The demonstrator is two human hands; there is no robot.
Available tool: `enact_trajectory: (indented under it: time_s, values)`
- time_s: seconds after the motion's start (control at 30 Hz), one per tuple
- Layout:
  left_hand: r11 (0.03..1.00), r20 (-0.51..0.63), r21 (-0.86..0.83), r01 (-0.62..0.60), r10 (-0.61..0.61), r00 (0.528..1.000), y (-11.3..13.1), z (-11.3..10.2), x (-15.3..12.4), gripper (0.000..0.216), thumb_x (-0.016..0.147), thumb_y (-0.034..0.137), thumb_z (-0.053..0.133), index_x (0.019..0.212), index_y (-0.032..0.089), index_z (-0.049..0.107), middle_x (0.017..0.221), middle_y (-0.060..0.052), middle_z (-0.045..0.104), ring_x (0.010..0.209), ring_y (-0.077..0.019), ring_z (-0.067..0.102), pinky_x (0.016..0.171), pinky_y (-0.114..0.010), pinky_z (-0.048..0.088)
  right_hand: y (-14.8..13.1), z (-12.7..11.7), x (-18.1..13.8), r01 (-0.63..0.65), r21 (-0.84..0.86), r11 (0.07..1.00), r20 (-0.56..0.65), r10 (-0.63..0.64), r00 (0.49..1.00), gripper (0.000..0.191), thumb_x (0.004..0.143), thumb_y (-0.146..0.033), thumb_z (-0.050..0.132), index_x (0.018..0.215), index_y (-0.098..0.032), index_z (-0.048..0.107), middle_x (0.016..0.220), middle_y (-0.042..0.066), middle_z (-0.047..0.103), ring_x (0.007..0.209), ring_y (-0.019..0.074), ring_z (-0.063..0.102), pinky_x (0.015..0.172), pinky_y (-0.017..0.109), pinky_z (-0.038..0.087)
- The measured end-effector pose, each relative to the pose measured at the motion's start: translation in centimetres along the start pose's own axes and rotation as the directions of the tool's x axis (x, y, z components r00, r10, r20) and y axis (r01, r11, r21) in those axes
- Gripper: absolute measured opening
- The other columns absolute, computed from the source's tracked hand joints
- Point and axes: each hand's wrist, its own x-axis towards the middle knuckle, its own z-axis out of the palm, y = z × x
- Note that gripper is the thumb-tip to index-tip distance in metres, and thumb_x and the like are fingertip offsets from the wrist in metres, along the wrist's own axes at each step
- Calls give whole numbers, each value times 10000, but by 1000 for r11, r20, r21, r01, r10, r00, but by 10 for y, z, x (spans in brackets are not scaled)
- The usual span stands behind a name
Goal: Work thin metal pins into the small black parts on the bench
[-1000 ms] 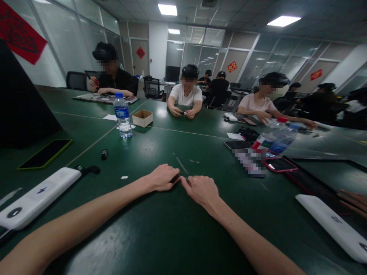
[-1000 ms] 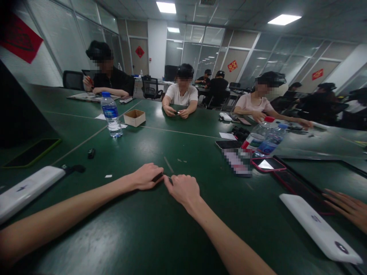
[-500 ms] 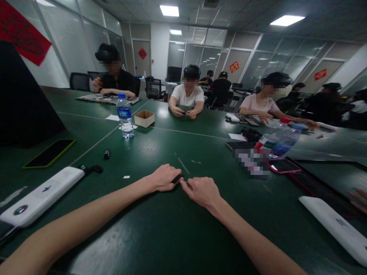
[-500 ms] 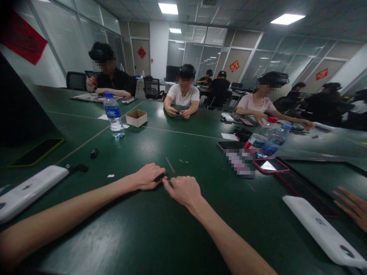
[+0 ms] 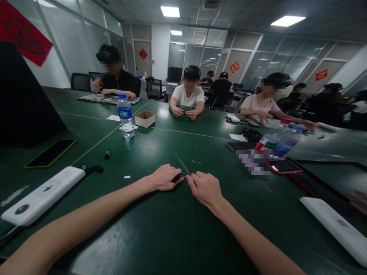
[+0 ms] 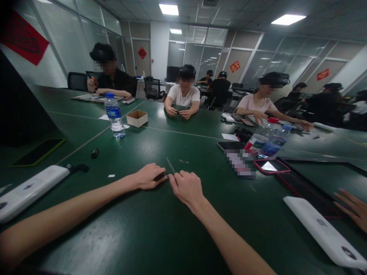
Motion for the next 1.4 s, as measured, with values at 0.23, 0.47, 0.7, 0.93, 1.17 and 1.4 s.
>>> enact_trajectory:
  time_s: [0.23,0.47,0.7,0.93,1.17,1.4]
  values:
    - [1000,-23,-6,-7,7,1000,0,0,-1,303,955,422,356,848,186,514,789,-55,640,724,-207,615,696,-328,435,2,0,2,-18,20,1000,19,18,1000,537,979,-422,261,764,-152,671,756,52,623,614,109,474,625,261,265]
    - [1000,-19,-3,-18,18,1000,0,-1,-1,304,953,421,358,851,183,515,787,-59,642,729,-211,619,688,-330,438,2,4,3,-27,21,999,-7,27,1000,508,975,-427,292,753,-158,661,763,51,611,659,124,482,665,276,269]
    - [1000,-27,-8,-25,24,999,-1,1,-1,305,950,420,367,842,179,520,779,-60,642,726,-214,624,703,-341,445,2,5,3,-15,-2,1000,-50,15,999,498,969,-436,319,744,-164,670,779,60,612,686,134,491,688,291,268]
    - [1000,-16,-12,-21,21,1000,-1,-1,-1,319,953,422,361,845,175,530,792,-67,645,728,-216,624,698,-341,449,2,6,2,-32,28,999,-62,34,997,480,965,-444,344,734,-167,660,771,48,596,642,117,476,647,279,271]
    - [1000,-18,-11,-4,4,1000,-1,1,0,331,954,430,358,848,176,541,791,-65,650,731,-215,627,703,-336,453,1,7,2,-28,27,999,-106,31,994,455,956,-437,382,738,-169,677,779,46,594,643,109,478,642,275,278]
    - [1000,-32,4,-15,15,999,-1,1,-1,311,955,412,358,843,179,531,787,-60,649,718,-212,621,683,-331,441,0,6,1,-21,24,999,-118,23,993,440,955,-438,392,778,-173,696,796,44,608,654,109,485,647,273,284]
